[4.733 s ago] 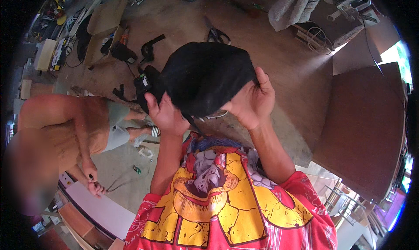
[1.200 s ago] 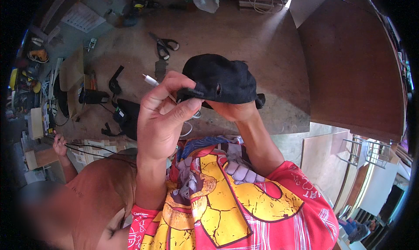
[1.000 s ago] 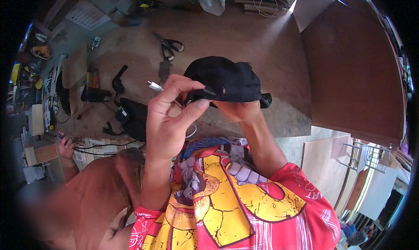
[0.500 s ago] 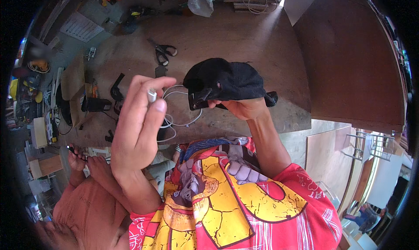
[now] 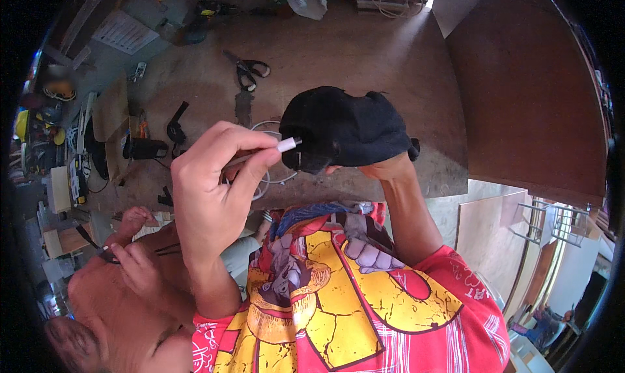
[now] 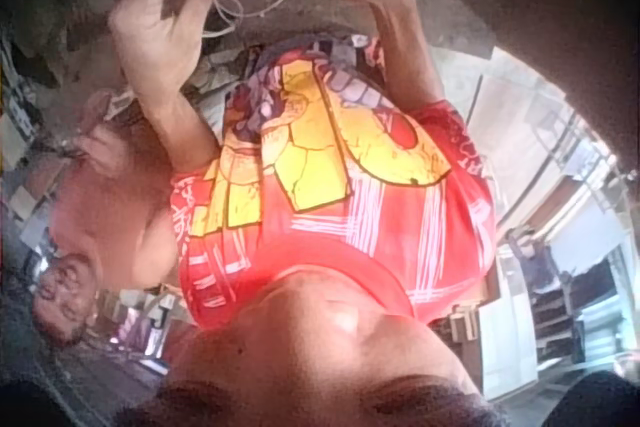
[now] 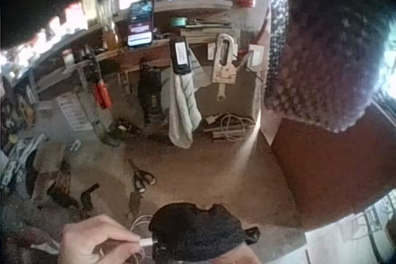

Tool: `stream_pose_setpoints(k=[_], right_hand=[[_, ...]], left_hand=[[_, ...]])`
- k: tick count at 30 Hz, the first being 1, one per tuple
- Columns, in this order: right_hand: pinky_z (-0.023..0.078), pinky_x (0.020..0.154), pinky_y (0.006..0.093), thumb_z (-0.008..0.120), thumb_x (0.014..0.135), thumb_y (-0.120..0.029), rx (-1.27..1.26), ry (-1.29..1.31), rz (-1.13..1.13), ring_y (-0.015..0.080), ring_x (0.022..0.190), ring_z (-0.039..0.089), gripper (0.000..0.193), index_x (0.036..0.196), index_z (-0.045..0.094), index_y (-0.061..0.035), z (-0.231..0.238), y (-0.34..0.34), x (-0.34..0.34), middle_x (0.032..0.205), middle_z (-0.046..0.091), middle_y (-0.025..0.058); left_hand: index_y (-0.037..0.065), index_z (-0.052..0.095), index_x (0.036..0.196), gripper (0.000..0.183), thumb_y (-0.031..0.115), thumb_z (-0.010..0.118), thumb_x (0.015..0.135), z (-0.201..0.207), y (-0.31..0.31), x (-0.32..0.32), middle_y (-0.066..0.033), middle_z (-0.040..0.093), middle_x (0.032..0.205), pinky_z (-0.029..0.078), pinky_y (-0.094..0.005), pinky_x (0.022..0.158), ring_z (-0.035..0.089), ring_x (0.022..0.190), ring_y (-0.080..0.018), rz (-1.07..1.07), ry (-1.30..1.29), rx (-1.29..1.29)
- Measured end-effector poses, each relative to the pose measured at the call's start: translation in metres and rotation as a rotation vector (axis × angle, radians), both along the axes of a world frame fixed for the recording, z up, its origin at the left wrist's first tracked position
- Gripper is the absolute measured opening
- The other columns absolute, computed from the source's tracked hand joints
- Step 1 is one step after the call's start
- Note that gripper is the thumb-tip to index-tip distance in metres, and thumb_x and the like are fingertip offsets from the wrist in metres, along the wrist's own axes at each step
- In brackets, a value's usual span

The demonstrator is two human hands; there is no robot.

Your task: The person handles a black pouch and a white USB cable, attempting to connect the cable to a device inside the pouch. Another person assists by holding the pouch and handing over a black cable. The task involves manipulating small electronic components and cables on a cluttered workbench.

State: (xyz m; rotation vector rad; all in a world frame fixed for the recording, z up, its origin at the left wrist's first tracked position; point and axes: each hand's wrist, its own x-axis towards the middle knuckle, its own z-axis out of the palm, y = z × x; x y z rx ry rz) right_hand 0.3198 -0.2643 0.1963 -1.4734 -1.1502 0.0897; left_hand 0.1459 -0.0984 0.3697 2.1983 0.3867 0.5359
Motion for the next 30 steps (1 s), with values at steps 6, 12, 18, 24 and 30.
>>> stream_pose_setpoints(k=[6, 12, 18, 24, 30], right_hand=[[0.051, 0.084, 0.0395, 0.089, 0.075, -0.008, -0.152, 0.438, 0.048, 0.0266, 0.095, 0.066, 0.032, 0.103, 0.073, -0.0062, -0.007, -0.002, 0.001, 0.108, 0.072, 0.0079], [0.048, 0.073, 0.0456, 0.083, 0.069, -0.020, -0.107, 0.022, 0.032, 0.0367, 0.084, 0.063, 0.020, 0.084, 0.073, -0.0145, 0.016, 0.004, 0.003, 0.089, 0.071, 0.0092], [0.050, 0.070, 0.0461, 0.079, 0.074, -0.018, -0.110, -0.402, -0.058, 0.0367, 0.084, 0.066, 0.007, 0.079, 0.074, -0.0165, 0.030, 0.004, -0.001, 0.085, 0.072, 0.0079], [0.050, 0.072, 0.0452, 0.077, 0.077, -0.013, -0.187, -0.275, -0.057, 0.0353, 0.085, 0.067, 0.006, 0.082, 0.074, -0.0141, 0.035, 0.007, -0.012, 0.087, 0.073, 0.0084], [0.051, 0.081, 0.0449, 0.073, 0.078, -0.008, -0.433, -0.517, 0.001, 0.0355, 0.098, 0.067, 0.017, 0.094, 0.074, -0.0129, 0.035, 0.002, -0.011, 0.102, 0.075, 0.0093]], left_hand=[[0.001, 0.077, 0.098, 0.018, -0.003, 0.085, 0.083, -0.007, 0.002, -0.005, -0.0079, 0.073, 0.089, 0.052, -0.0280, 0.069, 0.069, 0.078, -0.0150, -0.057, -0.056, -0.029], [0.001, 0.078, 0.098, 0.022, -0.003, 0.087, 0.078, -0.011, 0.005, -0.005, -0.0083, 0.073, 0.089, 0.052, -0.0293, 0.068, 0.070, 0.078, -0.0180, -0.065, -0.222, 0.037], [0.002, 0.078, 0.095, 0.021, -0.007, 0.084, 0.077, -0.006, 0.003, -0.006, -0.0086, 0.072, 0.087, 0.052, -0.0302, 0.071, 0.068, 0.078, -0.0201, -0.130, -0.121, 0.189], [0.005, 0.077, 0.095, 0.021, -0.002, 0.085, 0.077, -0.004, 0.007, -0.012, -0.0071, 0.067, 0.088, 0.053, -0.0374, 0.064, 0.067, 0.079, -0.0239, -0.151, -0.080, 0.289], [0.002, 0.076, 0.095, 0.018, -0.002, 0.083, 0.079, -0.011, 0.008, -0.017, -0.0073, 0.066, 0.089, 0.054, -0.0391, 0.068, 0.068, 0.082, -0.0256, -0.135, -0.122, 0.305]])
